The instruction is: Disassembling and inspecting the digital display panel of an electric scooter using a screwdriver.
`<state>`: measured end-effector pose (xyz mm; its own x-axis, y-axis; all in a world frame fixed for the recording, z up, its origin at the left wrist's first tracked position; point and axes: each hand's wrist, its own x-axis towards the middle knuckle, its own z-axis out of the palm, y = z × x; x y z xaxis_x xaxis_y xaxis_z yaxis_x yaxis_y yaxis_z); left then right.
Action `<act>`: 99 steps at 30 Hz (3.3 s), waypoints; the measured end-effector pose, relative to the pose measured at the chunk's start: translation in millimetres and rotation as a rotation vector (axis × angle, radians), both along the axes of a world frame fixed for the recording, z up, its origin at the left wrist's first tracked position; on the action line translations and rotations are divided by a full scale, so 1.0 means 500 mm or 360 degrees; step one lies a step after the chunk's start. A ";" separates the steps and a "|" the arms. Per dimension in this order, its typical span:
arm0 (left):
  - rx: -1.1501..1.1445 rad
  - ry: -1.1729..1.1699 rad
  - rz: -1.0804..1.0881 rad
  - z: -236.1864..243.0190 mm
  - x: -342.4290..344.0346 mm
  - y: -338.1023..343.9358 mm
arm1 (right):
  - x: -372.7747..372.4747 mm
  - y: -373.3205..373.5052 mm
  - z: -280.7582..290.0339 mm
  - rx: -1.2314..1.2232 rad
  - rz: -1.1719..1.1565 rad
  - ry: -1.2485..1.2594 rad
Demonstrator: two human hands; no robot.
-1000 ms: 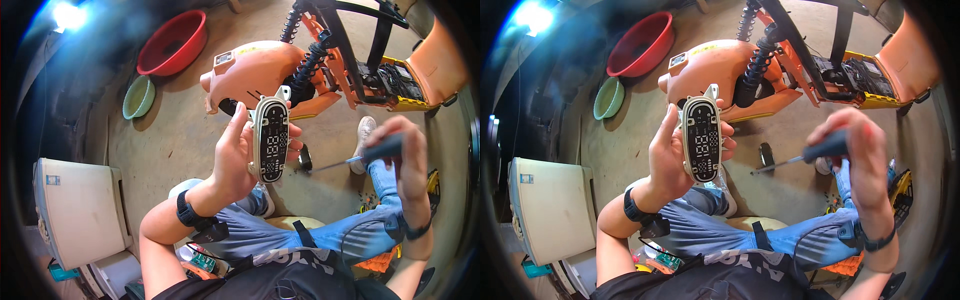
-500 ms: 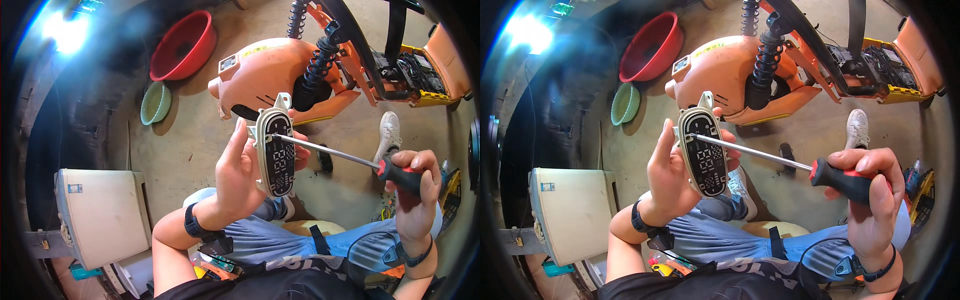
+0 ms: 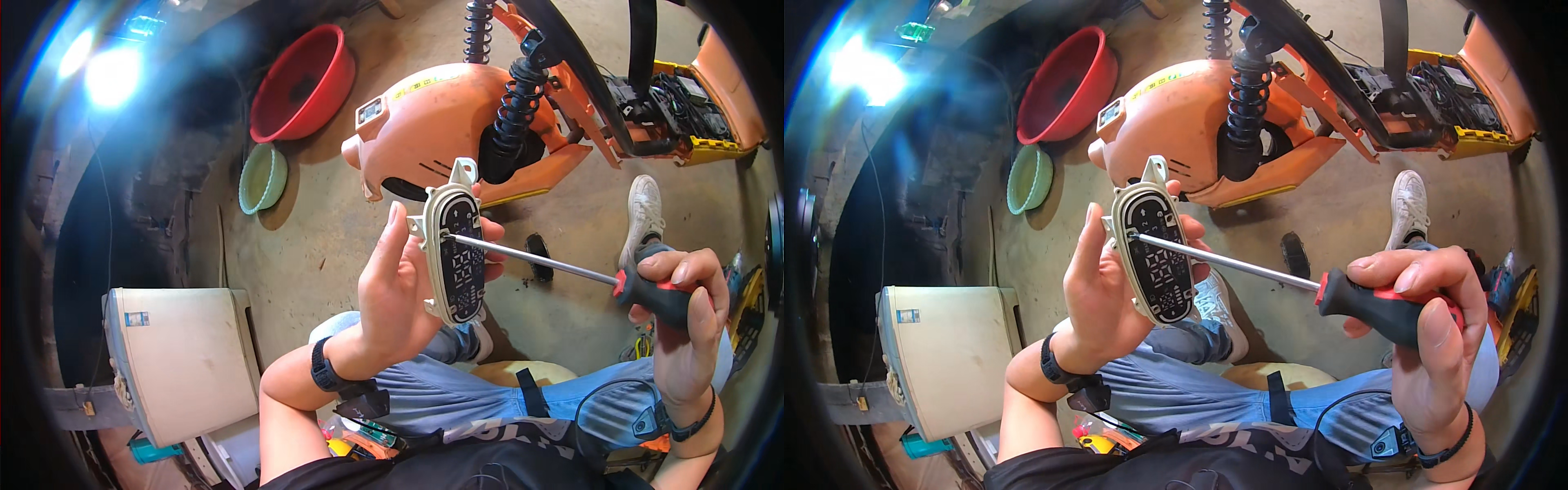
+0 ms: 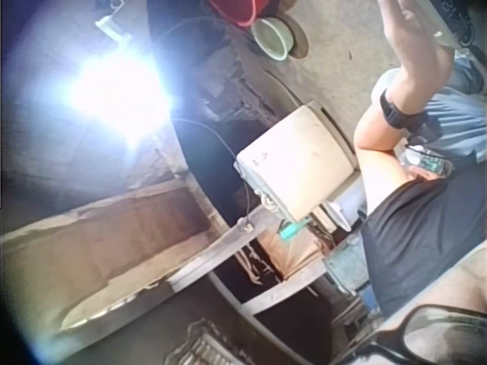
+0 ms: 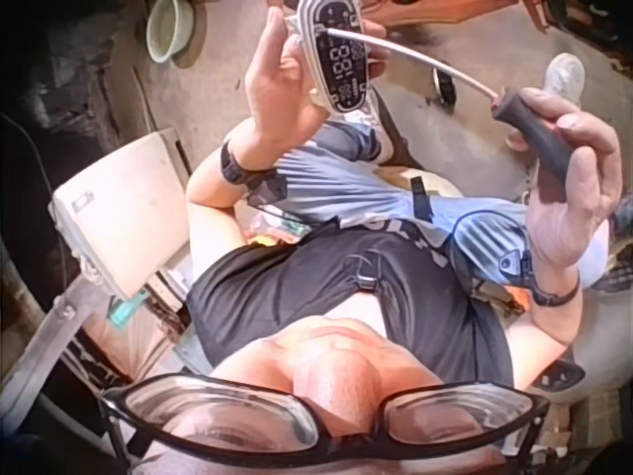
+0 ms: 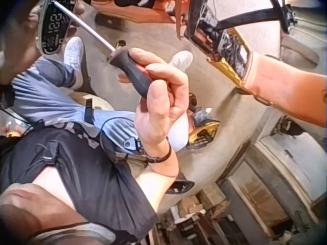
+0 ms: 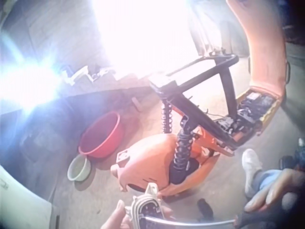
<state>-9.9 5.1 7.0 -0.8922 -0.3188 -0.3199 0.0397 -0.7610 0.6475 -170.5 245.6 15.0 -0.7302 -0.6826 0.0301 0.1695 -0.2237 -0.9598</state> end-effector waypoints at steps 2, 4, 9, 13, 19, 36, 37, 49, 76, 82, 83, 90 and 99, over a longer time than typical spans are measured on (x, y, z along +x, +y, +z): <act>-0.0004 -0.0006 -0.0001 0.000 -0.002 0.001 | -0.001 0.001 -0.001 0.0001 -0.0009 0.0000; -0.0010 -0.0014 0.0000 -0.001 -0.002 0.002 | 0.000 0.000 0.000 0.0000 -0.0016 -0.0003; -0.0211 -0.0015 0.0106 -0.010 0.001 0.001 | 0.001 0.000 0.003 0.0035 -0.0030 0.0032; -0.0368 0.0027 0.0115 -0.007 0.001 0.000 | -0.003 -0.004 0.001 0.0044 -0.0043 0.0025; -0.0585 0.0136 0.0237 -0.009 0.012 -0.002 | -0.001 -0.023 0.012 0.0307 -0.0203 -0.0504; -0.0785 0.0152 0.0163 -0.013 0.021 -0.019 | -0.018 -0.001 -0.007 0.0362 0.0198 -0.0539; -0.0786 0.0151 0.0162 -0.014 0.020 -0.020 | -0.018 -0.001 -0.007 0.0361 0.0198 -0.0540; -0.0502 0.0076 0.0143 -0.011 0.007 -0.018 | -0.014 0.007 -0.006 0.0419 0.0018 0.0159; -0.0293 -0.0088 0.0098 -0.016 0.000 -0.012 | -0.019 0.046 0.030 0.0587 0.0172 0.0436; -0.0292 -0.0075 0.0093 -0.014 -0.002 -0.017 | -0.011 0.025 -0.007 0.0474 -0.0125 0.0686; -0.0281 -0.0078 0.0099 -0.015 0.001 -0.019 | -0.011 0.017 -0.018 0.0359 -0.0223 0.0790; -0.0191 -0.0099 0.0078 -0.016 -0.003 -0.012 | -0.016 0.023 0.004 0.0274 -0.0075 0.0499; -0.0236 -0.0123 0.0079 -0.015 -0.004 -0.012 | -0.008 0.024 0.000 0.0388 -0.0168 0.0551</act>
